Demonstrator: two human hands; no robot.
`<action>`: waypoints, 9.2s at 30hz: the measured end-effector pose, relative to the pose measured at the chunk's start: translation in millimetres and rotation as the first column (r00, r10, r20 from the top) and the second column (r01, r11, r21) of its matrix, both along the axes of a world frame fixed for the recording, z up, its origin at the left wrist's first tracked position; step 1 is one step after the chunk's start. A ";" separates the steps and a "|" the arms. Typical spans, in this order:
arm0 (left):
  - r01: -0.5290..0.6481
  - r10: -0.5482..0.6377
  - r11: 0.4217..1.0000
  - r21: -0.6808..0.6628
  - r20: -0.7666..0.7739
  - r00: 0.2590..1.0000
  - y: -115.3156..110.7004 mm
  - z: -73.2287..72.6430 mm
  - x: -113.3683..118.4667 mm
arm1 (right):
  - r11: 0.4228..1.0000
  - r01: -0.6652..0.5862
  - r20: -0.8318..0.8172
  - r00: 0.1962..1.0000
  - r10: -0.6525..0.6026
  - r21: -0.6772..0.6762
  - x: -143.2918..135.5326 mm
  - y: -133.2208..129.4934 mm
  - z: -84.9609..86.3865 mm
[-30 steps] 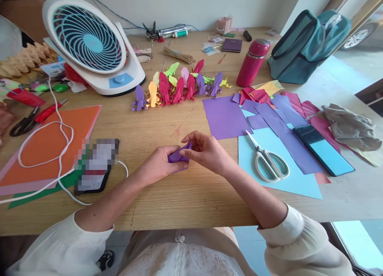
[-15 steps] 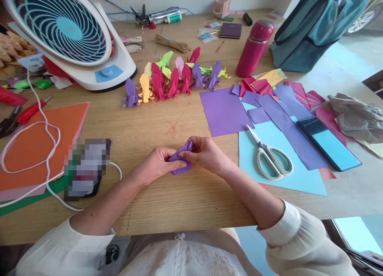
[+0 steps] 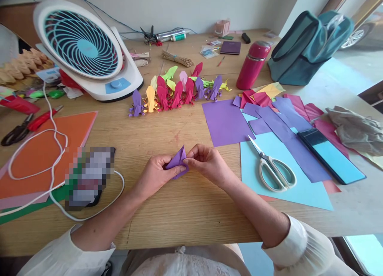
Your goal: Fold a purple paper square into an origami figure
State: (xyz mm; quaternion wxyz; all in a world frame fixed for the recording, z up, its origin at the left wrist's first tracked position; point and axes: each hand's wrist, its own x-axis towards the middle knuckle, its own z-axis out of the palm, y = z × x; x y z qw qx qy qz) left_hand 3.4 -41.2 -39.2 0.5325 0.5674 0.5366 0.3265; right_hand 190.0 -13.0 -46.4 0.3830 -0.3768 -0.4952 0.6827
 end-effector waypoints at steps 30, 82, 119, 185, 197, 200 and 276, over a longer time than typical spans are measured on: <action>0.081 -0.079 0.992 0.099 -0.019 0.997 0.2 -7.6 -4.4 | 0.998 0.050 -0.088 0.995 -0.054 -0.048 -8.6 -7.3 2.4; 0.127 -0.098 0.957 0.262 -0.118 0.988 -0.8 -10.2 0.2 | 0.987 0.075 -0.081 0.995 -0.064 0.143 -3.8 -8.6 8.0; 0.129 -0.121 0.980 0.152 -0.066 0.990 -1.2 -10.8 -4.0 | 0.988 -0.018 0.121 0.993 -0.001 0.155 -5.9 -9.3 4.8; -0.242 0.249 0.968 -0.069 0.377 0.892 14.1 -1.8 -16.1 | 0.991 -0.095 0.134 0.985 0.107 -0.096 -15.1 -18.9 0.6; -0.135 0.132 0.991 0.002 0.199 0.971 13.1 1.7 -17.7 | 0.979 -0.111 0.031 0.993 0.118 -0.172 -13.3 -18.7 2.9; -0.023 0.031 0.998 -0.050 0.160 0.987 10.1 1.7 -15.7 | 0.992 0.026 -0.028 0.999 -0.030 -0.126 -12.4 -15.3 3.8; 0.162 -0.161 0.987 0.004 0.122 0.979 -6.2 0.6 0.1 | 0.888 0.421 -0.056 0.898 -0.437 -0.187 -12.0 -3.0 0.3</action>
